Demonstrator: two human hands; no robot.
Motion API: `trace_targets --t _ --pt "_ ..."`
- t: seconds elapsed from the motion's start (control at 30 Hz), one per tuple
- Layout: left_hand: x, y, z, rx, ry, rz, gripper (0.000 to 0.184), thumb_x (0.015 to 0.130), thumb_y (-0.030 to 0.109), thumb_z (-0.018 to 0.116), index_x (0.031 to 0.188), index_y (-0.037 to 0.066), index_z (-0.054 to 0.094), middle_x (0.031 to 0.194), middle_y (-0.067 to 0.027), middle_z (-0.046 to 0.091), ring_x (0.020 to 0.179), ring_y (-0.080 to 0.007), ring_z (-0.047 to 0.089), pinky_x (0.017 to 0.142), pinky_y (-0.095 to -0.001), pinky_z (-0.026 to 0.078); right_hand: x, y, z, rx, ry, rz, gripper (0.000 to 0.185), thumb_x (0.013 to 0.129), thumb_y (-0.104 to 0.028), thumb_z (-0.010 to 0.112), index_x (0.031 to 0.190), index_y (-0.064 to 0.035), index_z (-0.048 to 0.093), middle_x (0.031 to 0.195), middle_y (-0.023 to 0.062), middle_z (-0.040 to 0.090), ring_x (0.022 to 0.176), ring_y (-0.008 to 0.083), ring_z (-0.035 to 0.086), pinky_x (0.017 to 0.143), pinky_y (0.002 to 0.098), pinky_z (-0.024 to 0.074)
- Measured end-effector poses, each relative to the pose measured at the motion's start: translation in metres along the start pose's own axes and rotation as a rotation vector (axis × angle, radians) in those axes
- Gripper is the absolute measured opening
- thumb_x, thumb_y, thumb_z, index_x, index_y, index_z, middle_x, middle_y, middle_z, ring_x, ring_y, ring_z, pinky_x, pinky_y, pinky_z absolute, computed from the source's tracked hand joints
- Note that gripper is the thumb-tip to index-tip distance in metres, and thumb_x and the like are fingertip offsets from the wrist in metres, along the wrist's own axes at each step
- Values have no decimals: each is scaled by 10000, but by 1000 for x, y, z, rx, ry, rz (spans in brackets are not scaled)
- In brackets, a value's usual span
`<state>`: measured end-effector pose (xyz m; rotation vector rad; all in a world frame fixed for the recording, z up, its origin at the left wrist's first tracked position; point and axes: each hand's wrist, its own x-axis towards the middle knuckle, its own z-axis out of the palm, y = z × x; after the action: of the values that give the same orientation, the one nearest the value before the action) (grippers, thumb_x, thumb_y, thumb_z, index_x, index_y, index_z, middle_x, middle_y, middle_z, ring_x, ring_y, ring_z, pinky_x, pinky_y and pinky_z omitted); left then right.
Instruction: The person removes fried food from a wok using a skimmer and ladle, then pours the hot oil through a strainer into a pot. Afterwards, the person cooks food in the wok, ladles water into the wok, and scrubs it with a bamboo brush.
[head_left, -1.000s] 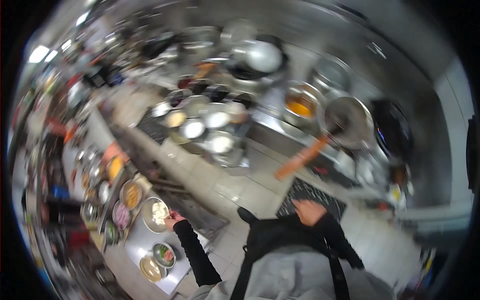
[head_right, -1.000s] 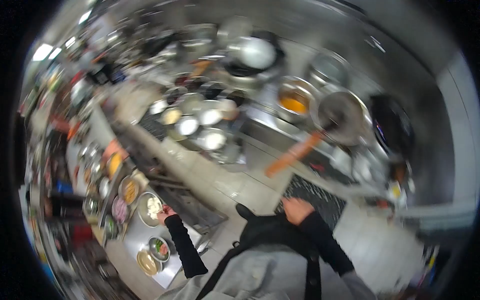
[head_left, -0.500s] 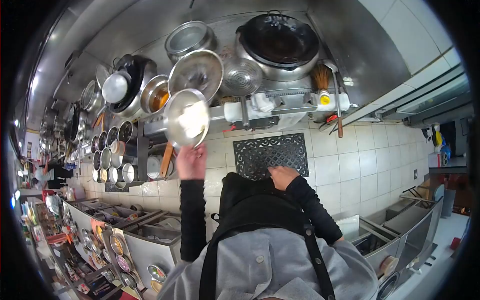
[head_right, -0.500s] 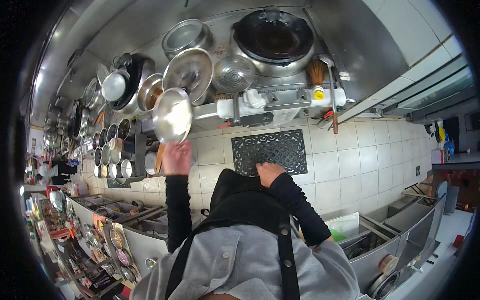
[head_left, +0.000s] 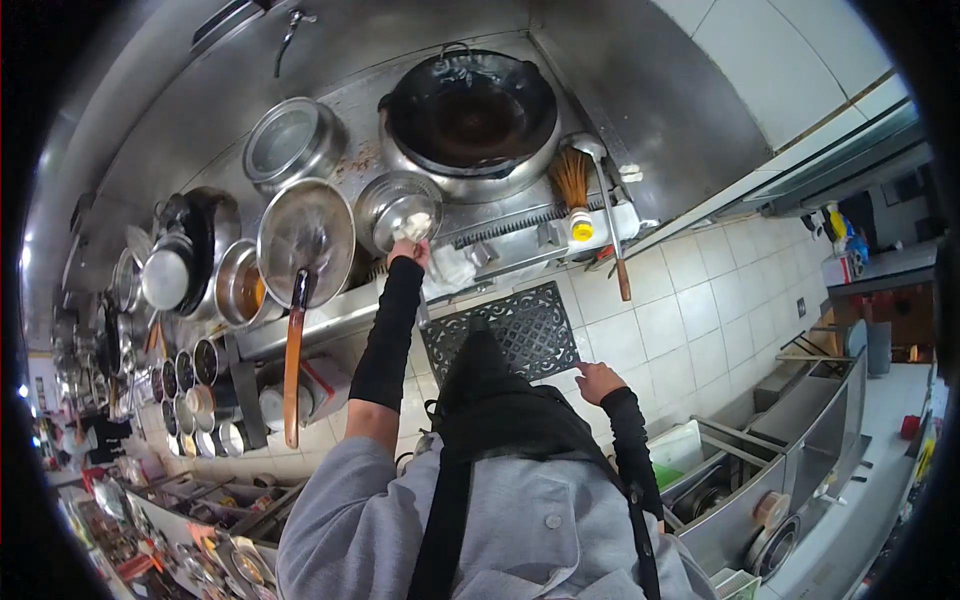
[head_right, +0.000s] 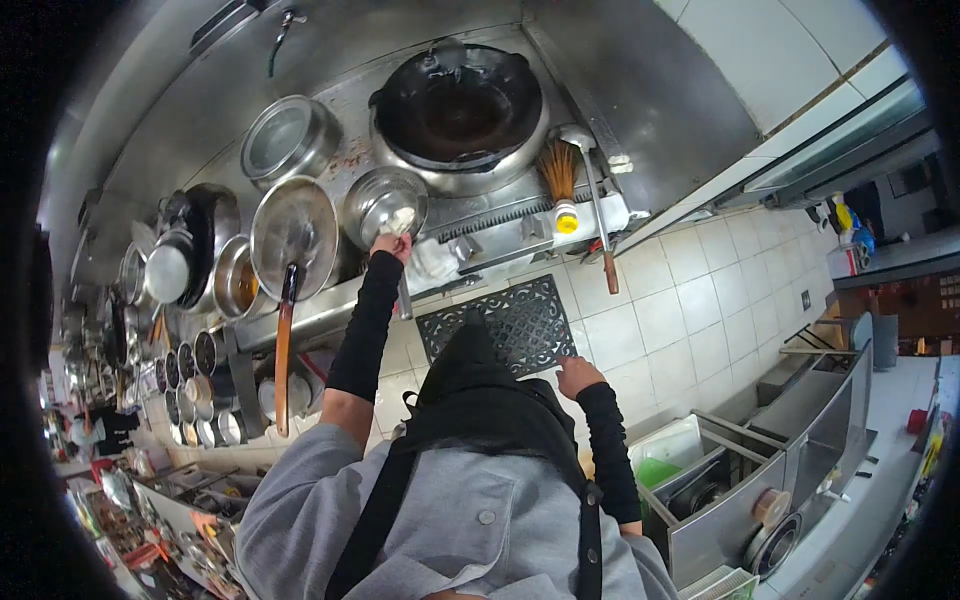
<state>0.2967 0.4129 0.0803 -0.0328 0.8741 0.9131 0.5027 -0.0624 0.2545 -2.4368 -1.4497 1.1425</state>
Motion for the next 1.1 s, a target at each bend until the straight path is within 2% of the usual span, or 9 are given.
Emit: trace_targets --t 0.03,0.27,0.53,0.6,0.7,0.77,0.8,0.87,1.1 --pt "-17 -2 23 77 152 -36 82 905 60 505 935 23 572 833 -136 590 795 -257 618 602 -378 541 11 16 7 24 4 37 321 862 -184 551 1130 -32 641 971 260 663 968 422 622 879 495 496" --pt "-159 -29 82 341 -85 -249 337 834 -86 522 1167 -88 466 1038 -182 625 929 -283 605 840 -374 527 87 133 82 -108 -232 255 358 802 -260 568 1057 -44 694 1094 204 663 1044 364 624 947 441 491" --pt "-242 -122 134 773 -320 -505 382 953 124 538 1306 -18 502 1286 -131 585 1004 -171 603 898 -327 500 165 49 -22 81 -156 -33 272 853 -172 535 1017 12 652 986 253 651 969 419 613 862 507 490" --pt "-251 -132 146 817 -407 -435 372 958 134 538 1303 -4 516 1290 -130 583 1020 -166 597 904 -326 498 187 -2 -71 268 156 -390 290 878 -144 524 1121 -6 602 1073 241 630 1022 407 589 889 487 477" --pt "-264 -140 156 866 -327 -244 357 956 91 515 1308 26 524 1270 -95 590 1027 -152 588 897 -315 496 234 -77 -142 -76 439 -557 531 846 -122 541 1358 -38 431 1452 103 410 1328 336 376 1040 547 354" --pt "-267 -145 155 906 -288 -166 361 948 83 525 1306 33 529 1253 -71 593 1019 -142 588 886 -302 497 269 -117 -188 -176 609 -629 570 841 -120 520 1388 -15 399 1512 105 320 1371 319 321 1102 549 260" --pt "-269 -148 156 882 -273 -168 367 951 84 519 1314 33 522 1264 -73 589 1032 -147 586 900 -307 491 302 -124 -191 -319 663 -637 597 886 -186 545 1426 -35 339 1499 111 329 1365 325 322 1089 582 256" --pt "-279 -156 155 834 -243 -193 378 956 87 505 1330 32 509 1286 -76 579 1057 -155 581 929 -316 479 341 -133 -196 -428 645 -653 380 810 -142 569 1174 -35 580 1111 89 599 1160 258 495 1036 534 298" --pt "-287 -199 136 816 -227 -272 390 951 99 515 1339 50 507 1289 -72 577 1060 -151 583 930 -313 475 315 -136 -226 -434 702 -762 174 818 -137 545 839 -49 694 807 69 658 962 224 580 984 559 301"
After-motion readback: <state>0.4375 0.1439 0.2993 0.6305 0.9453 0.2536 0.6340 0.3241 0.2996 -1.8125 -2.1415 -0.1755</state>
